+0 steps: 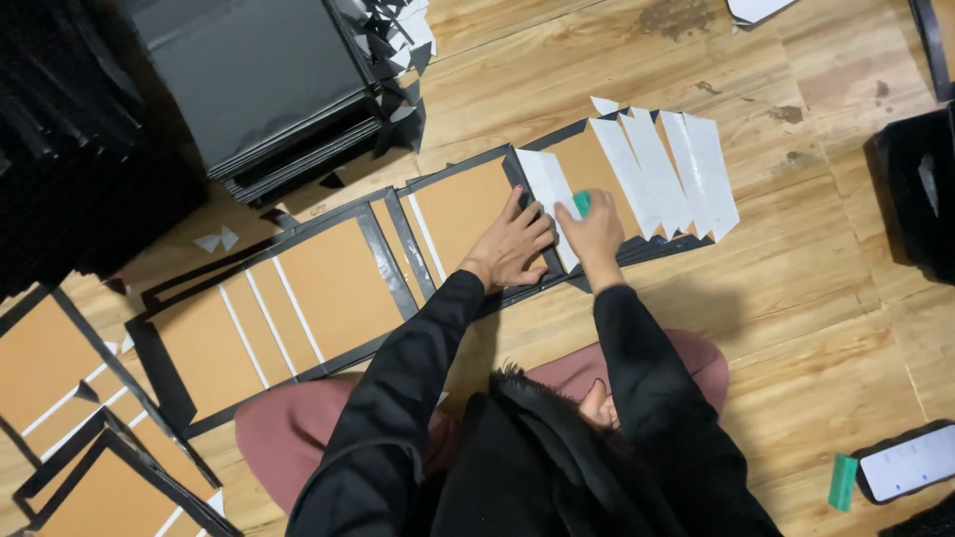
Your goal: The person sits on the floor and assembles paper frames by applying a green tool to the edges of brown paper sheets with black borders. They stack the completed frames and repeat the process with new sheets.
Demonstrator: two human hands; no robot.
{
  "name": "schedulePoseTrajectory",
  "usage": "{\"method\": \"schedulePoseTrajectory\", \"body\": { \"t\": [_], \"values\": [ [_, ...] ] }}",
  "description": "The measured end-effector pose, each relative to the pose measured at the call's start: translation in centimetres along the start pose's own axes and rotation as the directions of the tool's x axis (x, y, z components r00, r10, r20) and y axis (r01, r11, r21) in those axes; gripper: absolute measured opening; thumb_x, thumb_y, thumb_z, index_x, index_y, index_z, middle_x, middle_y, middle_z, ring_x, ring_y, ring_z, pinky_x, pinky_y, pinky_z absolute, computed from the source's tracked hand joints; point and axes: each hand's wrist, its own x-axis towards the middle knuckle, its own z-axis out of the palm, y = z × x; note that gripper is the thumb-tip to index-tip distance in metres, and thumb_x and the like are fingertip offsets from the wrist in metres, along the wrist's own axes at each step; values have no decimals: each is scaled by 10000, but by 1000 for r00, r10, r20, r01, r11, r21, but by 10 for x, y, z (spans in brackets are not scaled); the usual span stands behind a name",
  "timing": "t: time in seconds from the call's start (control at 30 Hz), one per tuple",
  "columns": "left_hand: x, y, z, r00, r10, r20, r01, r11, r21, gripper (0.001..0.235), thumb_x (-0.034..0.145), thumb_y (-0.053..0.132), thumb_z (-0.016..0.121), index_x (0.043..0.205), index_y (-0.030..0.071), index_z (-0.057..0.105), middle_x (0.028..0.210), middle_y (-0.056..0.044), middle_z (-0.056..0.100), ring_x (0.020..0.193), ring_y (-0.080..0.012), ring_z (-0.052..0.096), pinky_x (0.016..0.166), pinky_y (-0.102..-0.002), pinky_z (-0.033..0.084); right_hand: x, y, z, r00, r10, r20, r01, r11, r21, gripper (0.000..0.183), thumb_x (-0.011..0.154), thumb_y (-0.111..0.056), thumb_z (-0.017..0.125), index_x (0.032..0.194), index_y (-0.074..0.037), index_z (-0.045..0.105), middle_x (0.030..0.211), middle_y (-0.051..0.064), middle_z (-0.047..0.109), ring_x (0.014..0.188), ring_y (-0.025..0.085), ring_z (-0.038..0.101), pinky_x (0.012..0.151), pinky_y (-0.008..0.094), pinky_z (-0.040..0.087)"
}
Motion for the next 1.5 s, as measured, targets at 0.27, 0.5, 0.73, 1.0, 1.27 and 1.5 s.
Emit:
{"method": "schedulePoseTrajectory", "body": {
  "t": [0.27,0.5,0.73,1.0,1.27,1.5],
  "values": [
    [-16,8,10,999,-30,27,32,998,-48,448,735,575,351,919,178,443,964,-38,415,1104,-252,368,1059,-610,90,23,-17,5,958,211,196,-172,965,-196,214,652,-300,610,743,-108,636,659,95,596,726,356,638,609,452,487],
    [-23,9,10,996,-72,56,75,996,-57,469,744,613,348,920,191,451,978,-30,413,1108,-252,362,1067,-604,74,13,-34,12,910,320,264,-290,946,-146,351,660,-273,602,960,-92,594,875,149,618,904,375,607,734,516,482],
    [-56,0,5,990,-131,45,134,989,-63,479,744,625,362,918,194,480,981,-14,448,1082,-248,389,1068,-606,75,16,-5,29,924,281,260,-293,956,5,210,580,-280,654,728,-132,645,624,100,576,737,331,633,594,436,479],
    [-134,-26,-11,989,-151,8,151,981,-121,502,776,634,321,921,180,477,977,-23,491,1031,-244,426,1059,-575,136,16,2,0,926,302,227,-323,944,64,121,543,-236,664,576,-153,583,472,44,487,552,248,587,500,331,447],
    [-55,-23,-52,974,-184,133,212,947,-241,1064,572,225,735,1428,170,106,1493,-43,149,1373,-247,147,1098,-522,78,-10,-8,31,883,23,468,-164,951,262,252,587,-318,716,750,-130,676,596,102,562,621,224,569,571,339,425],
    [1,6,-6,983,-60,171,97,971,-217,1080,522,364,570,1417,148,5,1174,-36,502,1257,-230,313,1095,-550,67,-18,32,-40,767,186,614,-583,602,545,273,659,-206,590,833,4,579,649,91,583,392,73,431,343,198,328]
  ]
}}
